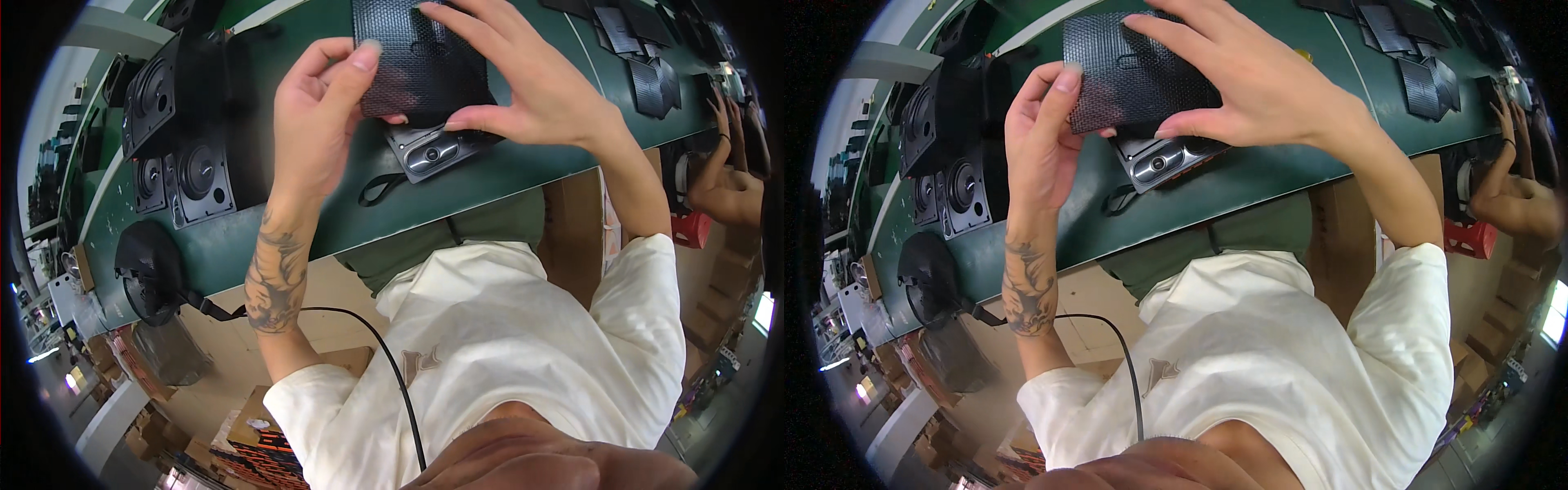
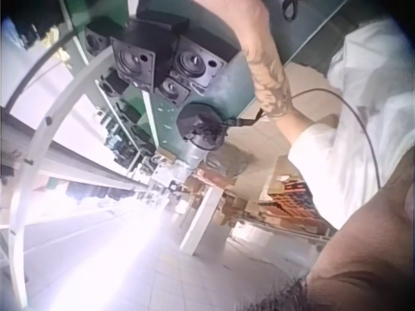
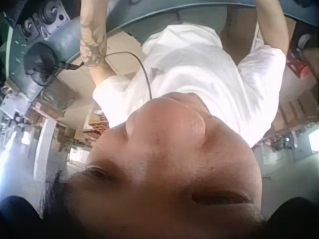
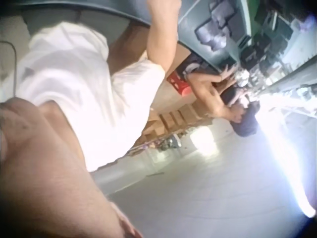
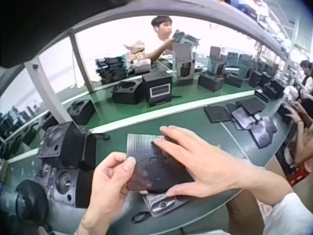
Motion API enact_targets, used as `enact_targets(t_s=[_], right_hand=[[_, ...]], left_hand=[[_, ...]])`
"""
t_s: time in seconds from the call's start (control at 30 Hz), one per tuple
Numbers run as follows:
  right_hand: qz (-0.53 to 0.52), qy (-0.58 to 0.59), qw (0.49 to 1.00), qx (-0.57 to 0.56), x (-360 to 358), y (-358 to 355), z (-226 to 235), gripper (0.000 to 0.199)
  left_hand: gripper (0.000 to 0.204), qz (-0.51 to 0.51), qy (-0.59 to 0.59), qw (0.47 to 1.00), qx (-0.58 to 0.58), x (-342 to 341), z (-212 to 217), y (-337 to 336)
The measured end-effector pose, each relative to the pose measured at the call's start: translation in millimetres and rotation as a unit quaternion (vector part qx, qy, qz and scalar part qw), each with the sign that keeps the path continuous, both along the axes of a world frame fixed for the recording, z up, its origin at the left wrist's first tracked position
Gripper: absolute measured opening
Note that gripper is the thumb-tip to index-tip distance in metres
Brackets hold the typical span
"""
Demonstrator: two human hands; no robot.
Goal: The person assembles small black speaker units on a green workbench. They place a mesh grille onto the speaker casing, align it, and use a rubber mallet to tap the edges into place. The person repeats this process for multiple units, handling them one at a time and occasionally inspecting the fit.
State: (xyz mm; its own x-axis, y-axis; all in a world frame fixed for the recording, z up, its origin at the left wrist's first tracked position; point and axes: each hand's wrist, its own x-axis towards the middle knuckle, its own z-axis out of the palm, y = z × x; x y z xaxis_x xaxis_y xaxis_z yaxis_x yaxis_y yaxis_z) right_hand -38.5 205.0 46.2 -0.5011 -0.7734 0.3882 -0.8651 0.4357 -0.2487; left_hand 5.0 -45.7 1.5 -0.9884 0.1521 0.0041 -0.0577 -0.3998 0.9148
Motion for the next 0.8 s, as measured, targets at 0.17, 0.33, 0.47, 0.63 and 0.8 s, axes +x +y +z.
enact_targets(t_s=[0.17, 0.33, 0.47, 0.63, 0.8], right_hand=[[0.051, -0.053, 0.996, 0.056, -16.2, -0.7, 9.8, 0.087], [0.122, -0.102, 0.981, 0.113, -34.0, 6.3, 16.9, 0.072], [0.164, -0.124, 0.968, 0.146, -43.3, -5.8, 6.6, 0.068], [0.188, -0.114, 0.959, 0.178, -51.4, -13.0, 8.1, 0.063], [0.161, -0.136, 0.954, 0.212, -44.9, -14.3, 12.6, 0.062]], left_hand=[[0.037, 0.015, 0.012, 0.999, -0.048, 1.8, -4.7, -6.8], [0.054, -0.099, -0.076, 0.974, -0.190, -9.2, -24.4, -52.6], [0.051, -0.140, -0.102, 0.968, -0.181, 1.4, -39.1, -31.9], [0.046, -0.142, -0.071, 0.968, -0.196, -2.3, -43.4, -28.6], [0.044, -0.139, -0.070, 0.965, -0.211, -1.4, -47.5, -29.2]])
